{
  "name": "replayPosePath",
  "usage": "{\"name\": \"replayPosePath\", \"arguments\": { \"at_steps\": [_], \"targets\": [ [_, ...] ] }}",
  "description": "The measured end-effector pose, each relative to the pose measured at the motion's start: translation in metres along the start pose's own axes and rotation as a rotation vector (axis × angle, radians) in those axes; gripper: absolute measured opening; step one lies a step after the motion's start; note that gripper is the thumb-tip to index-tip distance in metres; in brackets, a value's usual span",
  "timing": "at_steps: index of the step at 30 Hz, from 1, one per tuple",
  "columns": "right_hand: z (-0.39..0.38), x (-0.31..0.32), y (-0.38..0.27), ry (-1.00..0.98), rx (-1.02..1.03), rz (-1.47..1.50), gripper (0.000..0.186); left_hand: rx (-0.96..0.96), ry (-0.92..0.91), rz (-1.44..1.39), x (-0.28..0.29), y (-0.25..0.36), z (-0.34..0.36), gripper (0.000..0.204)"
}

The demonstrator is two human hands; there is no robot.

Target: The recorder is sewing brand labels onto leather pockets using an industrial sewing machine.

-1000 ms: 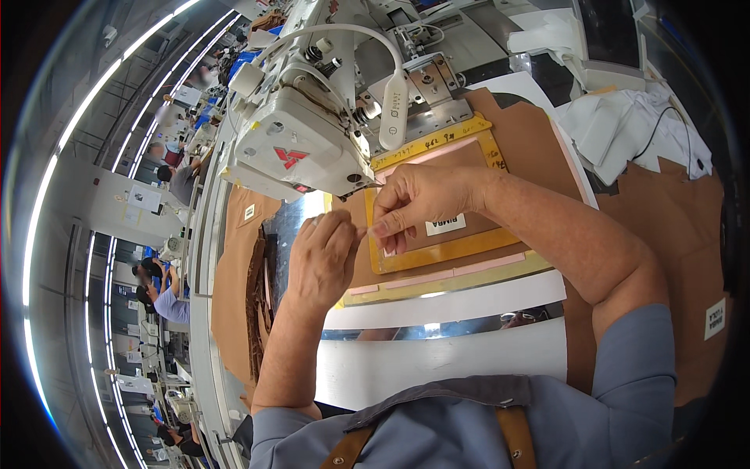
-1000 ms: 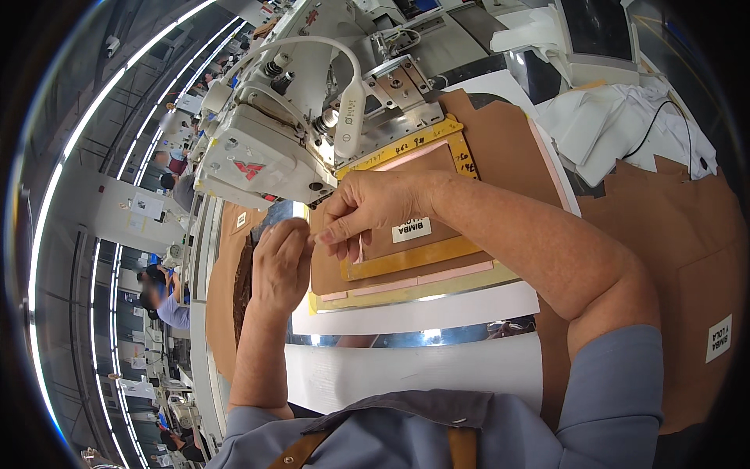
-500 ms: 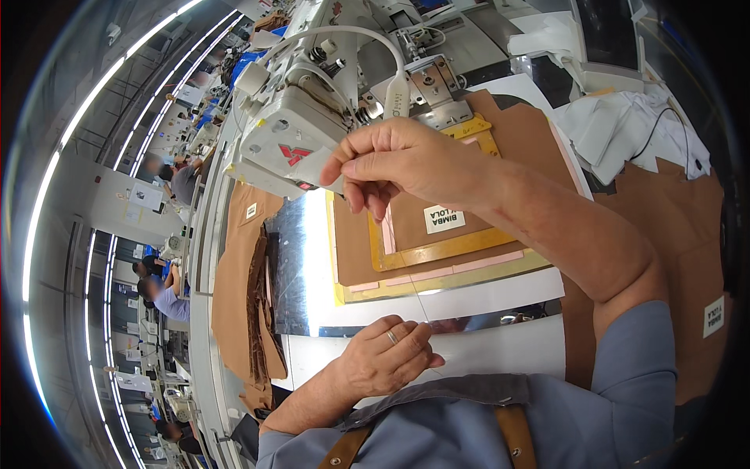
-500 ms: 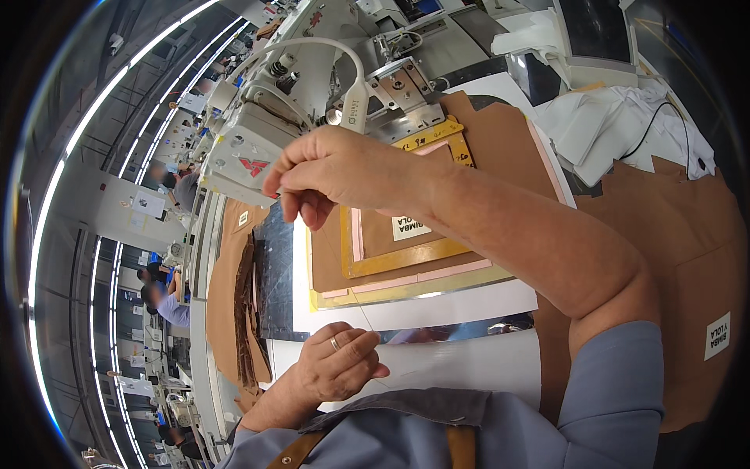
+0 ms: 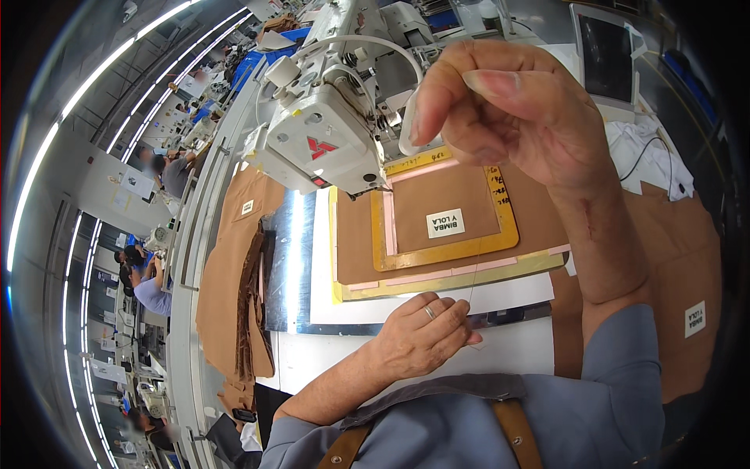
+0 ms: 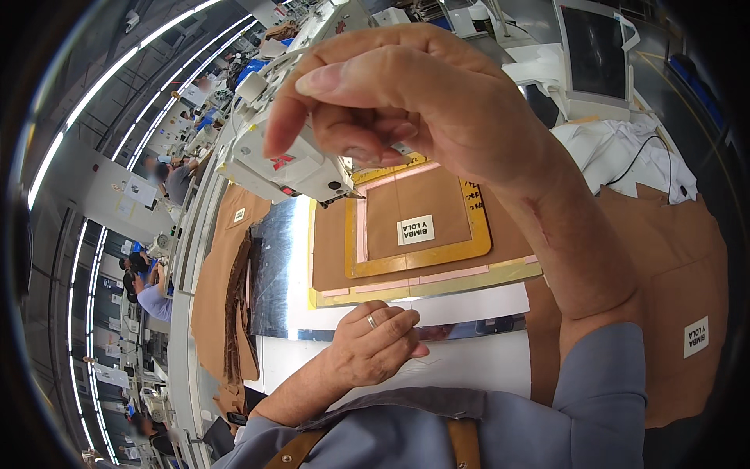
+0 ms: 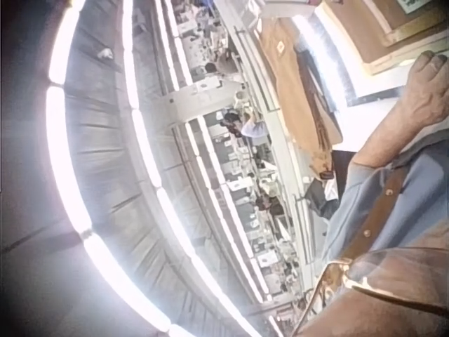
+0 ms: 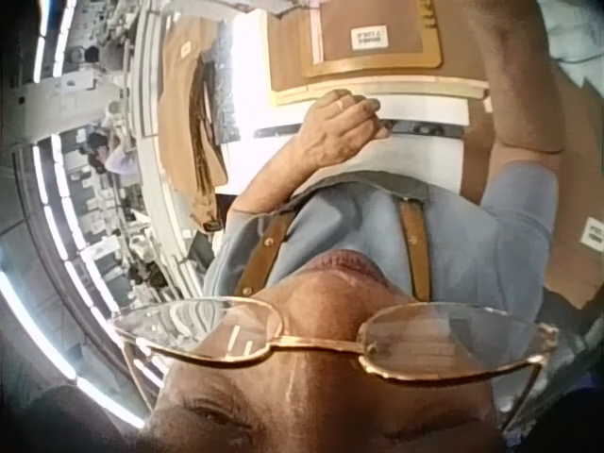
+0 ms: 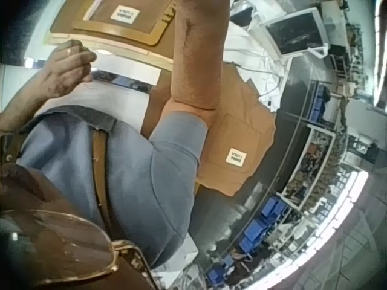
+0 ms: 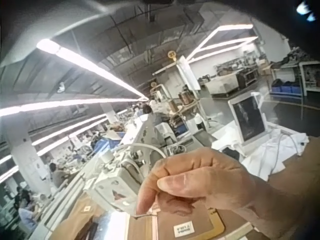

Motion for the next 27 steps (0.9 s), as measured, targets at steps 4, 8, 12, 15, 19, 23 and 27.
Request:
{"name": "replayPosePath", "arguments": {
  "at_steps": [4, 8, 12, 15, 19, 23, 27],
  "targets": [
    [-0.001, -0.004, 0.001, 0.031, -0.063, -0.045, 0.036, 0.036, 0.034, -0.028, 0.003, 0.003, -0.002, 0.023],
    [-0.002, -0.003, 0.003, 0.07, -0.217, -0.079, 0.033, 0.033, 0.119, 0.033, 0.018, 0.012, -0.009, 0.022],
    [-0.015, -0.018, -0.011, -0.019, -0.361, -0.244, 0.031, -0.003, 0.257, 0.128, 0.038, 0.025, -0.013, 0.021],
    [-0.032, -0.034, -0.026, 0.014, -0.369, -0.443, 0.031, -0.091, 0.203, 0.094, 0.05, 0.032, -0.005, 0.022],
    [-0.052, -0.03, -0.025, 0.15, -0.291, -0.656, 0.03, 0.034, 0.239, -0.258, 0.053, 0.013, 0.006, 0.039],
    [-0.062, -0.037, -0.054, 0.158, -0.341, -0.841, 0.027, 0.222, 0.405, -0.398, 0.043, -0.041, 0.028, 0.053],
    [-0.048, -0.036, -0.065, -0.025, -0.26, -1.02, 0.025, 0.362, 0.452, -0.287, 0.031, -0.076, 0.045, 0.027]
  ]
}}
Point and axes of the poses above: each hand's wrist, its own z-axis towards the middle knuckle, its own x-axis out of the back of the hand, y = z × x, the point moved 1 cm from there along z, towards the middle knuckle, and after that the axes turned 8 degrees about -x, right-handed, at the moved point
